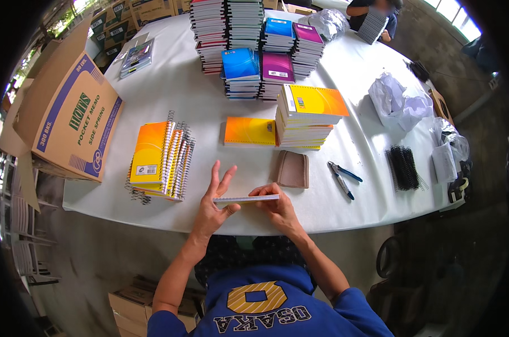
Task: The person assembles spiral-bound notebooks by aligning stacks of paper with covers and inserting a wire binding coil through the punched holes, using blue pliers to cut and crimp the ends of the coil.
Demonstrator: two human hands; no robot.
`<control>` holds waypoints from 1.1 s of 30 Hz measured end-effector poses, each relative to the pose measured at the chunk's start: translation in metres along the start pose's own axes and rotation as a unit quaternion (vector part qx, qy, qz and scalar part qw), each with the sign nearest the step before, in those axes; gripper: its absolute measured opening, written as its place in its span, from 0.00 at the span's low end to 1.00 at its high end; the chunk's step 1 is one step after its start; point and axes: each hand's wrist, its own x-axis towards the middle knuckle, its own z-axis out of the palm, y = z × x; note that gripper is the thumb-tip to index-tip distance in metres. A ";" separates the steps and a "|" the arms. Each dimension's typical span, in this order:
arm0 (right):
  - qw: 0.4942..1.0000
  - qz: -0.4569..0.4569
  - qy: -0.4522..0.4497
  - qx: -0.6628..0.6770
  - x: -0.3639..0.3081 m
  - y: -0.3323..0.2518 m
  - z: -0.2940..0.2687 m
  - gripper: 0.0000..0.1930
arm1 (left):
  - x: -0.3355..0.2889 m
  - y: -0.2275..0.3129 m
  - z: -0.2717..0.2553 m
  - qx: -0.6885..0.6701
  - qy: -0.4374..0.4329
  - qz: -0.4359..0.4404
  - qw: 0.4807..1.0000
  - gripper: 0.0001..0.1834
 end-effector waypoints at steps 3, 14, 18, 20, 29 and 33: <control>0.996 -0.010 -0.016 -0.086 0.001 0.001 -0.001 0.10 | 0.002 0.017 0.008 0.090 0.050 0.053 0.993 0.56; 0.862 -0.184 0.245 -0.403 0.010 -0.068 -0.179 0.22 | 0.027 0.025 0.051 0.606 -0.096 0.183 0.768 0.31; 0.399 0.034 0.469 -0.787 -0.004 -0.075 -0.331 0.13 | 0.033 0.026 0.058 0.587 -0.110 0.188 0.780 0.29; 0.333 0.056 0.446 -0.829 -0.008 -0.069 -0.353 0.07 | 0.033 0.027 0.057 0.591 -0.109 0.187 0.777 0.29; 0.358 0.052 0.325 -0.874 -0.014 -0.058 -0.379 0.03 | 0.033 0.028 0.053 0.588 -0.109 0.178 0.781 0.29; 0.428 0.042 0.320 -0.844 -0.018 -0.070 -0.380 0.05 | 0.034 0.031 0.057 0.581 -0.108 0.175 0.788 0.31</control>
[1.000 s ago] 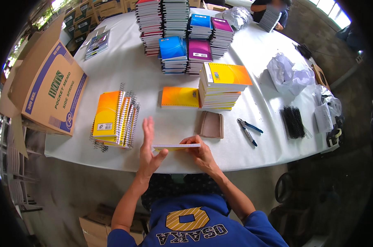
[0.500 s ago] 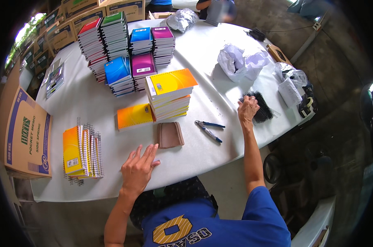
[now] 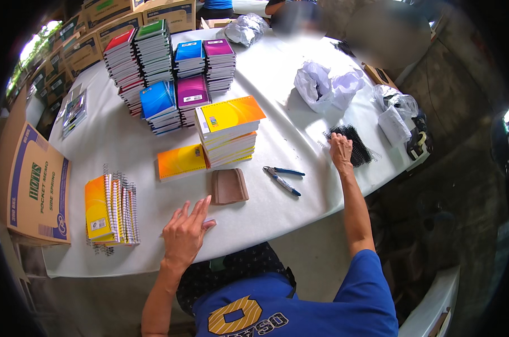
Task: The person assembles spiral-bound notebooks by aligning stacks of paper with covers and inserting a wire binding coil through the punched holes, using blue pliers to cut and crimp the ends of the coil.
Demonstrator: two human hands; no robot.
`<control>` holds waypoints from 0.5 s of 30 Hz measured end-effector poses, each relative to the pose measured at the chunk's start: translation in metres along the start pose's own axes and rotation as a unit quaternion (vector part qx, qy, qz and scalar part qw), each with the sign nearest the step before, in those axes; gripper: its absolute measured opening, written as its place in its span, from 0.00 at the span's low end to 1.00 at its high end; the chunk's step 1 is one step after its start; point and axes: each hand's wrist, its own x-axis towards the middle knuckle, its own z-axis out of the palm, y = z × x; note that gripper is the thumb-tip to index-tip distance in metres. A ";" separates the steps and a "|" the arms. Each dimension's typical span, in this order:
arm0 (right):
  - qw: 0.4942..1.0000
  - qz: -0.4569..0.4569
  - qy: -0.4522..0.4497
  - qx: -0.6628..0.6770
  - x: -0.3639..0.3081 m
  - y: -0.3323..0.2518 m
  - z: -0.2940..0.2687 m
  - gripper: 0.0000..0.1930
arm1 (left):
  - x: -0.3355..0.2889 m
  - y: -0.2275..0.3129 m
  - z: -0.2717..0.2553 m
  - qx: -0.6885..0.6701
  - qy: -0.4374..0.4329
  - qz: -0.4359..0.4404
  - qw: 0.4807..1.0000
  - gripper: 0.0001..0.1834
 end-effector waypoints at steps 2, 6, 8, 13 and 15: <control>0.999 0.005 -0.028 0.027 0.004 0.004 -0.011 0.07 | 0.000 0.001 0.000 -0.008 -0.002 -0.008 1.000 0.32; 0.996 -0.047 0.014 0.078 0.012 0.003 -0.039 0.07 | 0.001 -0.001 0.001 -0.009 0.002 -0.006 1.000 0.33; 0.989 -0.082 0.087 0.083 0.016 -0.024 -0.065 0.06 | -0.001 -0.002 0.000 -0.008 0.000 -0.023 1.000 0.33; 0.891 -0.199 0.046 0.406 -0.023 -0.130 -0.159 0.11 | 0.000 -0.006 0.003 0.010 -0.006 -0.004 1.000 0.33; 0.858 -0.195 -0.006 0.475 -0.047 -0.173 -0.172 0.11 | 0.000 -0.006 0.004 0.012 -0.021 -0.017 1.000 0.33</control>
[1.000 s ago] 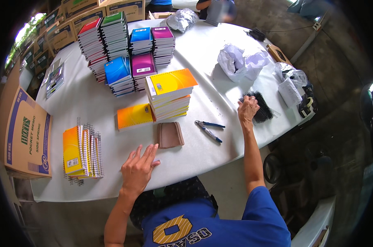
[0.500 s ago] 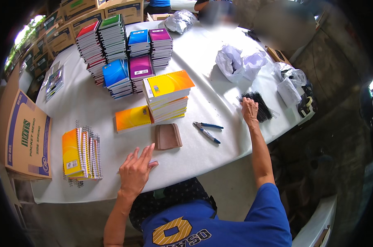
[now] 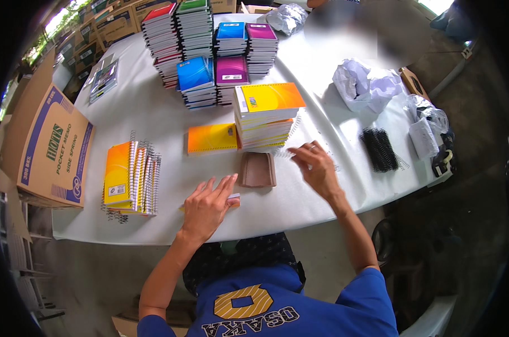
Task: The person assembles spiral-bound notebooks by aligning stacks of paper with covers and inserting a wire binding coil through the punched holes, using blue pliers to cut and crimp the ends of the coil.
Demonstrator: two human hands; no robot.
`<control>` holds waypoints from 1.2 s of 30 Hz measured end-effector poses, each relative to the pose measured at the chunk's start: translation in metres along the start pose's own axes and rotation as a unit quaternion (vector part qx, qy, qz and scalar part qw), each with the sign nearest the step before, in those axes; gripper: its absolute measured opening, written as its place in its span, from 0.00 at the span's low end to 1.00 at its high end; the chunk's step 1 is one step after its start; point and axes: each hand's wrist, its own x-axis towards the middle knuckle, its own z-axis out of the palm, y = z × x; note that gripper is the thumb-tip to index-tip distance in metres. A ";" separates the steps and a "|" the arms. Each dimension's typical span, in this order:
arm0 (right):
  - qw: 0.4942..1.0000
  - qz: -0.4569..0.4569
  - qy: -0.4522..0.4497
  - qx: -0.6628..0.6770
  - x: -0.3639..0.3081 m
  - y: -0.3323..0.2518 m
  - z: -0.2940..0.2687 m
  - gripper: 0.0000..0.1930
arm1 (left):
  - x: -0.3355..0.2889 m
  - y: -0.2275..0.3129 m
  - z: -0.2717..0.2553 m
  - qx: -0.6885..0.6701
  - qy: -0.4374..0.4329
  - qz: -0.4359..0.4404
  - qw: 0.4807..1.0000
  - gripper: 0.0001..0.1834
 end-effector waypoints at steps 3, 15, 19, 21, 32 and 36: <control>0.971 0.070 -0.077 0.215 -0.010 -0.029 0.026 0.13 | 0.002 -0.003 -0.002 0.003 -0.003 -0.002 1.000 0.32; 0.913 0.036 -0.179 0.365 -0.007 -0.053 0.034 0.13 | 0.001 -0.003 -0.003 -0.001 -0.044 -0.003 0.999 0.36; 0.909 0.025 -0.190 0.369 -0.003 -0.054 0.038 0.10 | 0.002 -0.006 -0.004 0.035 -0.050 0.016 0.998 0.37; 0.894 0.053 -0.259 0.361 -0.001 -0.050 0.034 0.10 | 0.002 -0.007 -0.005 0.031 -0.053 0.014 0.998 0.37; 0.968 -0.120 -0.168 0.141 -0.003 -0.063 0.034 0.11 | 0.003 -0.005 -0.004 -0.034 -0.057 -0.006 0.998 0.34; 0.948 -0.028 -0.284 0.139 -0.006 -0.074 0.028 0.10 | 0.010 0.001 -0.019 -0.060 -0.110 -0.046 0.991 0.32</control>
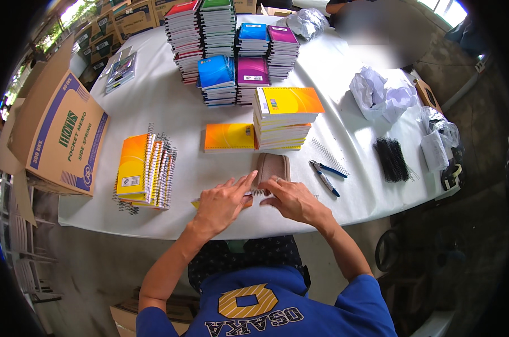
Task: The person assembles spiral-bound notebooks by aligning stacks of paper with covers and inserting a wire binding coil through the punched holes, using blue pliers to cut and crimp the ends of the coil.
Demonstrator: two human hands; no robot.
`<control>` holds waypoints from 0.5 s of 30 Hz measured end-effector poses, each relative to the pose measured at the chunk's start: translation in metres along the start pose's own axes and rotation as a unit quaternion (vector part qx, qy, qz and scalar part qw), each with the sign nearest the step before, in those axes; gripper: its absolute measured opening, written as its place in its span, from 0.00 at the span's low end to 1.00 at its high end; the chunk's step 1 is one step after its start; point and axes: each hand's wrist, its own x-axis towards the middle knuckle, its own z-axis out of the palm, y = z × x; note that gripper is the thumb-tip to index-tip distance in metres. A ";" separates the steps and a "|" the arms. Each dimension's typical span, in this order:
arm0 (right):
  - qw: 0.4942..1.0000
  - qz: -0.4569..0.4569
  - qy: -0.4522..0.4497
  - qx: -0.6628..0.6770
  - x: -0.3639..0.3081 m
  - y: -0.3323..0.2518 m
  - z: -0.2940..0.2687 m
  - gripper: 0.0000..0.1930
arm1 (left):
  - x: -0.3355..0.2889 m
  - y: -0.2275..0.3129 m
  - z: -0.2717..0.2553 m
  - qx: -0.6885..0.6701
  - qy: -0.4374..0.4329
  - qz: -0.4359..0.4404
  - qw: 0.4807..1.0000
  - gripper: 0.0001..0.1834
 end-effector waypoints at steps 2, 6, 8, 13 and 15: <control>0.998 -0.016 0.064 -0.006 0.003 -0.011 -0.001 0.11 | 0.000 0.001 0.001 -0.007 -0.029 -0.022 0.999 0.30; 0.998 -0.008 -0.050 -0.030 0.005 0.003 0.000 0.12 | 0.003 0.008 -0.003 0.046 -0.082 0.004 0.996 0.33; 0.996 -0.069 -0.027 0.039 0.015 0.029 -0.005 0.17 | 0.003 0.010 -0.007 0.112 -0.213 -0.039 0.970 0.34; 0.986 -0.046 0.002 -0.162 0.034 0.062 -0.018 0.23 | -0.007 -0.001 -0.005 0.058 -0.067 0.028 0.996 0.44; 0.998 -0.014 -0.060 0.027 0.035 0.058 -0.029 0.23 | -0.012 -0.016 -0.008 0.078 0.019 0.044 0.996 0.46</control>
